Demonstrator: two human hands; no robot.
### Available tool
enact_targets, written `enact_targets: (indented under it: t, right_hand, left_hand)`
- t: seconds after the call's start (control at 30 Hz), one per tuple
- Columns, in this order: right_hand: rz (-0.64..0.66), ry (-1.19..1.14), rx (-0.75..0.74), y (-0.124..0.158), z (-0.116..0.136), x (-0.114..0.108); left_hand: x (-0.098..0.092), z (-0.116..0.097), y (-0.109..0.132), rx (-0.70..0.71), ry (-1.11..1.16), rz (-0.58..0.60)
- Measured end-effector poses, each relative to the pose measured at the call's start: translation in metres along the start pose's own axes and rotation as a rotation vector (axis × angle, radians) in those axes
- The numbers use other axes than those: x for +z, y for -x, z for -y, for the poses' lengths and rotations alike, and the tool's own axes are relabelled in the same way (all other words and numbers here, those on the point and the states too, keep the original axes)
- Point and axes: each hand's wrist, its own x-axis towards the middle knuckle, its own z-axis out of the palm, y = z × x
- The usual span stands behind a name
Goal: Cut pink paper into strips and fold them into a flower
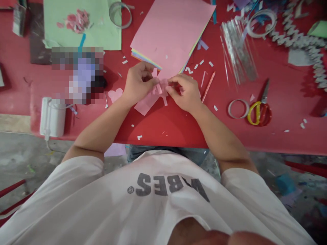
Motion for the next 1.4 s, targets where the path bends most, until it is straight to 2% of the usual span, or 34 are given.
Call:
enact_targets:
  t: [0.17,0.33,0.43,0.53,0.73,0.83,0.93,1.0,1.2,1.4]
  right_hand:
    - [-0.104,-0.337,0.108,0.007,0.017,0.010]
    - [-0.130,-0.427,0.184,0.010,0.019,0.018]
    - [-0.142,-0.478,0.203,0.011,0.013,0.021]
    - [-0.153,-0.527,0.223,0.010,0.004,0.023]
    - [-0.246,-0.604,0.244,0.007,-0.021,0.037]
    - [-0.272,-0.617,0.240,0.007,-0.026,0.043]
    - [-0.253,-0.608,0.233,0.007,-0.022,0.043]
    - [-0.246,-0.622,0.243,0.007,-0.017,0.042]
    - [-0.258,-0.631,0.275,0.009,-0.006,0.035]
    - [-0.199,-0.684,0.301,0.010,0.010,0.027]
  left_hand:
    - [0.006,-0.016,0.014,-0.033,0.052,0.022]
    - [0.009,-0.041,0.023,-0.047,0.126,0.030]
    - [0.012,-0.047,0.026,-0.081,0.169,0.013]
    - [0.013,-0.046,0.027,-0.080,0.172,-0.025]
    - [0.003,-0.030,0.013,0.038,0.228,-0.174]
    - [0.002,-0.026,0.009,0.069,0.273,-0.092]
    - [0.008,-0.029,0.013,0.053,0.292,0.044]
    - [0.014,-0.031,0.019,0.033,0.276,0.084]
    - [0.020,-0.036,0.027,0.032,0.223,0.068]
    - [0.020,-0.033,0.026,0.047,0.212,0.033]
